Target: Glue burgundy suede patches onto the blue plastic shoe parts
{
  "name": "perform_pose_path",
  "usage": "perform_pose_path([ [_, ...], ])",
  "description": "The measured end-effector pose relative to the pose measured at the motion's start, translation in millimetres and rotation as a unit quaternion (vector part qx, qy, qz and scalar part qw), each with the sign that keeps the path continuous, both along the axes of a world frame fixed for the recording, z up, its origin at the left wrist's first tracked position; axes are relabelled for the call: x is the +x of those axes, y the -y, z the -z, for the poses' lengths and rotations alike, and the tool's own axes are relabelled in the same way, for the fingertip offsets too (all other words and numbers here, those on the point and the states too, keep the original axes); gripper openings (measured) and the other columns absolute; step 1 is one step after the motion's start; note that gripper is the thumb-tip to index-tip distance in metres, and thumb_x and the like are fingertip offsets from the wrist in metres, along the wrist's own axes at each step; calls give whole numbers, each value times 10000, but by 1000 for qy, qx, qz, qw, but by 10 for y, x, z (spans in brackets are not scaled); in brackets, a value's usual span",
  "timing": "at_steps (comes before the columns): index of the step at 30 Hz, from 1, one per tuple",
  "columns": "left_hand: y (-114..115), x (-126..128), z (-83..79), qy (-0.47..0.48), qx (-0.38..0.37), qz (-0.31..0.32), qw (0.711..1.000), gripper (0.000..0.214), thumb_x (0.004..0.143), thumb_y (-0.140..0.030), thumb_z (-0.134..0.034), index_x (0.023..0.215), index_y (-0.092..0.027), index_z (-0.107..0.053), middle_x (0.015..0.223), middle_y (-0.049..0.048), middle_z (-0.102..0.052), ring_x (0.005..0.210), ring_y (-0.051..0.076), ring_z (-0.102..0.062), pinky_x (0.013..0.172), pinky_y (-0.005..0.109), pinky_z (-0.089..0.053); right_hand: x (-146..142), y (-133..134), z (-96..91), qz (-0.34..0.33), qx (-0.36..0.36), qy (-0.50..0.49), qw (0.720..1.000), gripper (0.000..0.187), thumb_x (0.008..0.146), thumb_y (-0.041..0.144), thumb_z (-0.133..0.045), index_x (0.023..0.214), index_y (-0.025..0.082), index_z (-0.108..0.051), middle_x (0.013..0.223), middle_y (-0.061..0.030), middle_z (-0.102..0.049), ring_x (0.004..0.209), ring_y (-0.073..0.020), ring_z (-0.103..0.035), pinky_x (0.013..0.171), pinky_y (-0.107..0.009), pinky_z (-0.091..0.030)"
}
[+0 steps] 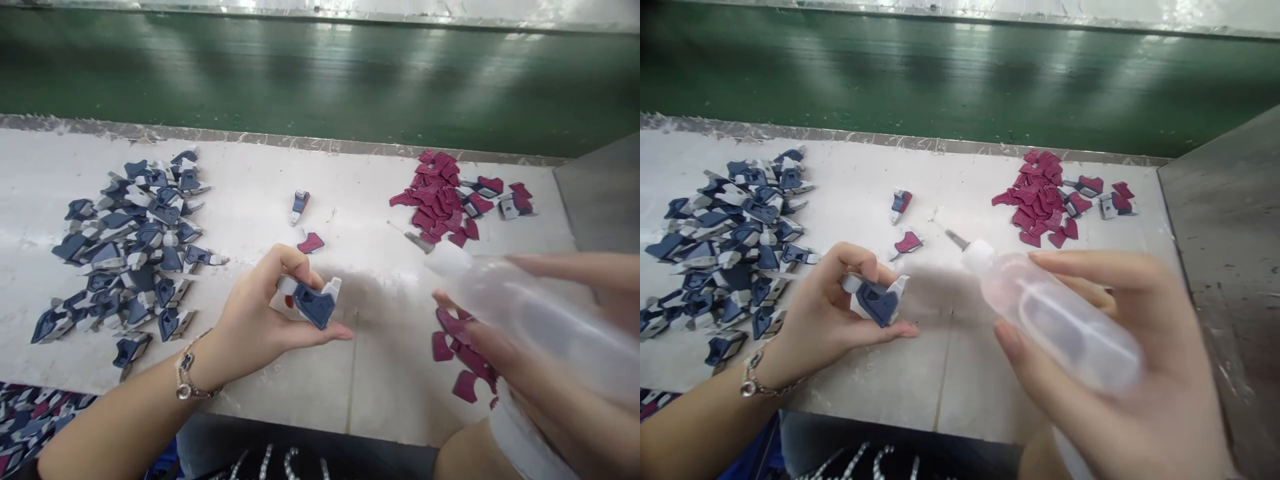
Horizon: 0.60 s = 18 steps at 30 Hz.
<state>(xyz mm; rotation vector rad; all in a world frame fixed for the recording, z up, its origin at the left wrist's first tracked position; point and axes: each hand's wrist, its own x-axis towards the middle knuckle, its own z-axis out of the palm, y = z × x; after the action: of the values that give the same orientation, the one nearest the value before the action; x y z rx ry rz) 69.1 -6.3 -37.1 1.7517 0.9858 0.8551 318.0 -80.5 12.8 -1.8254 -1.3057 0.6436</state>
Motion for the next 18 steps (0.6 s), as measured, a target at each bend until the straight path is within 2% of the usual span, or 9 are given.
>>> perform_pose_path([
  [2, 1, 1, -15, 20, -6, -3, 1000, 575, 572, -281, -946, 906, -240, -479, 854, -25, -630, 684, 109, -600, 525, 195, -511, -95, -153, 16, -4, -16, -65, 998, 316, 729, 342, -799, 948, 397, -577, 811, 0, -695, 604, -232, -662, 445, -363, -555],
  [4, 7, -1, -33, 37, 5, -6, 999, 577, 541, -304, -957, 898, -236, -508, 846, -21, -625, 710, 123, -622, 551, 205, -533, -126, -269, 91, -19, -42, -98, 994, 325, 746, 327, -798, 966, 368, -563, 743, 44, -687, 538, -183, -639, 408, -287, -500],
  [6, 17, -9, -52, 53, 11, 0, 999, 553, 542, -312, -956, 894, -233, -537, 838, -15, -619, 745, 142, -647, 595, 227, -562, -138, -360, 188, -59, -56, -93, 992, 309, 773, 364, -785, 1029, 347, -613, 890, 32, -721, 692, -189, -682, 548, -290, -542],
  [8, 30, -18, -71, 72, -15, 13, 997, 511, 579, -281, -942, 901, -235, -547, 837, -10, -616, 750, 148, -654, 600, 231, -576, -172, -443, 287, -107, -63, -87, 988, 239, 833, 396, -732, 1047, 312, -667, 1015, 10, -716, 887, -211, -677, 725, -316, -544],
  [10, 43, -24, -89, 97, -57, 30, 993, 477, 629, -229, -918, 923, -241, -544, 832, -9, -611, 719, 139, -646, 566, 216, -576, -235, -519, 381, -116, -61, -87, 988, 184, 893, 420, -656, 999, 269, -658, 971, 0, -689, 874, -204, -649, 744, -324, -514],
  [13, 55, -27, -110, 125, -85, 39, 988, 478, 643, -156, -903, 942, -248, -543, 811, -21, -597, 653, 112, -618, 533, 188, -571, -326, -600, 501, -92, -42, -71, 992, 212, 916, 438, -606, 998, 243, -582, 931, -11, -630, 837, -204, -604, 748, -349, -483],
  [16, 57, -27, -113, 127, -89, 27, 988, 467, 651, -101, -884, 938, -248, -546, 837, -21, -584, 673, 106, -630, 554, 170, -578, -353, -623, 568, -93, -32, -44, 994, 258, 869, 422, -666, 1042, 240, -604, 1044, -40, -629, 988, -244, -576, 884, -403, -446],
  [18, 55, -27, -97, 125, -85, 27, 988, 430, 692, -70, -842, 953, -247, -549, 867, -17, -574, 688, 101, -639, 589, 176, -596, -348, -624, 594, -99, -32, -29, 994, 283, 835, 384, -711, 1071, 250, -632, 1088, -39, -649, 1031, -250, -569, 919, -410, -435],
])
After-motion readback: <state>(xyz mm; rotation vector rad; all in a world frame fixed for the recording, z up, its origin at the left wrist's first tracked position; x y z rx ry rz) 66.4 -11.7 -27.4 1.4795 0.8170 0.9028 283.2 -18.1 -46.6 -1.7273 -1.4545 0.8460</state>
